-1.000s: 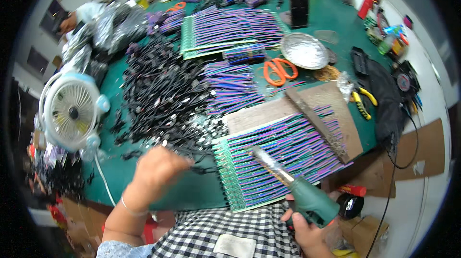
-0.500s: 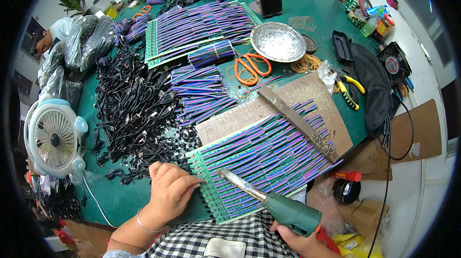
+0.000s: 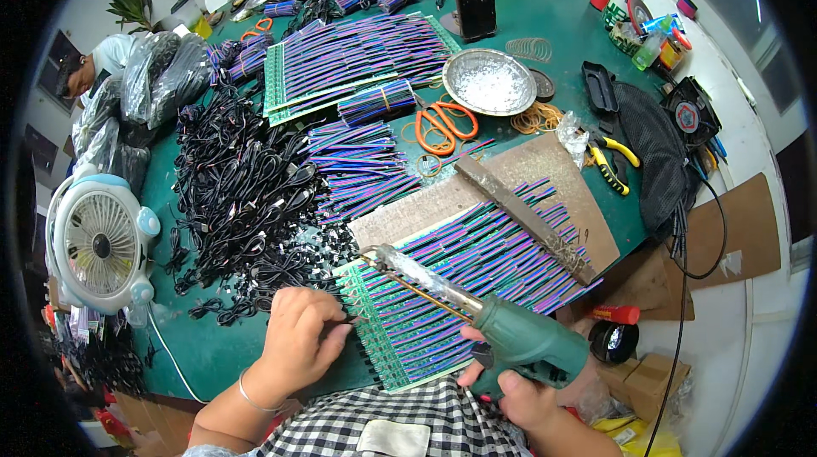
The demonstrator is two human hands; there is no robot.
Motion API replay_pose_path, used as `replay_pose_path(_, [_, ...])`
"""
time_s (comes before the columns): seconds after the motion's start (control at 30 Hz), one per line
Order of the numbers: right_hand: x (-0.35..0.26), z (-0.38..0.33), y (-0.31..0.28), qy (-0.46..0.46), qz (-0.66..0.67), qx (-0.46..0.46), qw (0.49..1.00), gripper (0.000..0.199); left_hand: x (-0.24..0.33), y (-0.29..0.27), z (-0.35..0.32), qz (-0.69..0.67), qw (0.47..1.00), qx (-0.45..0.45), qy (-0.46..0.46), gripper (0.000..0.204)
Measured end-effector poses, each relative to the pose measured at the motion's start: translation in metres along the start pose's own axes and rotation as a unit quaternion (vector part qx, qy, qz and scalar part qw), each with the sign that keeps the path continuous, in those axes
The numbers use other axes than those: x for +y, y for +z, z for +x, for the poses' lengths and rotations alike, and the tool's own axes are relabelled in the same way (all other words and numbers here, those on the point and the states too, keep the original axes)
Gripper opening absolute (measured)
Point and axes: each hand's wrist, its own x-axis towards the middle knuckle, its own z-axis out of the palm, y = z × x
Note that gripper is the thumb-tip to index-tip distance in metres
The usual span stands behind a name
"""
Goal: The person solders wires onto circuit board strips using a soldering tool, sets aside a finished circuit board panel, positions a new circuit board panel on the work surface, and solders wires onto it.
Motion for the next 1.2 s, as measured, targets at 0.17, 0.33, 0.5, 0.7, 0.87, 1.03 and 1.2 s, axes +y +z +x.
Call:
replay_pose_path(0.17, [0.002, -0.006, -0.002, 0.010, -0.004, -0.041, 0.999, 0.064, -0.007, 0.002, 0.002, 0.063, 0.995, -0.065, 0.049, 0.026])
replay_pose_path(0.33, [0.012, -0.027, -0.018, 0.027, -0.018, -0.021, 0.999, 0.060, -0.006, 0.002, 0.008, 0.042, 0.995, -0.082, 0.033, 0.020])
replay_pose_path(0.5, [0.011, -0.039, -0.024, 0.046, -0.090, -0.048, 0.994, 0.050, -0.003, 0.010, 0.006, 0.021, 0.997, -0.066, -0.030, 0.013])
replay_pose_path(0.7, [0.007, -0.040, -0.019, 0.076, -0.133, -0.047, 0.987, 0.039, 0.000, 0.014, 0.007, 0.048, 0.996, -0.048, -0.062, 0.012])
replay_pose_path(0.87, [0.023, -0.045, -0.035, 0.085, -0.186, -0.076, 0.976, 0.055, 0.001, 0.014, 0.009, 0.044, 0.996, -0.040, -0.064, 0.012])
replay_pose_path(1.03, [0.027, -0.048, -0.041, 0.098, -0.252, -0.076, 0.960, 0.055, 0.000, 0.017, 0.008, 0.047, 0.997, -0.033, -0.060, 0.012])
replay_pose_path(1.2, [0.026, -0.044, -0.038, 0.056, -0.291, -0.086, 0.951, 0.049, 0.001, 0.020, 0.008, 0.050, 0.997, -0.011, -0.055, 0.013])
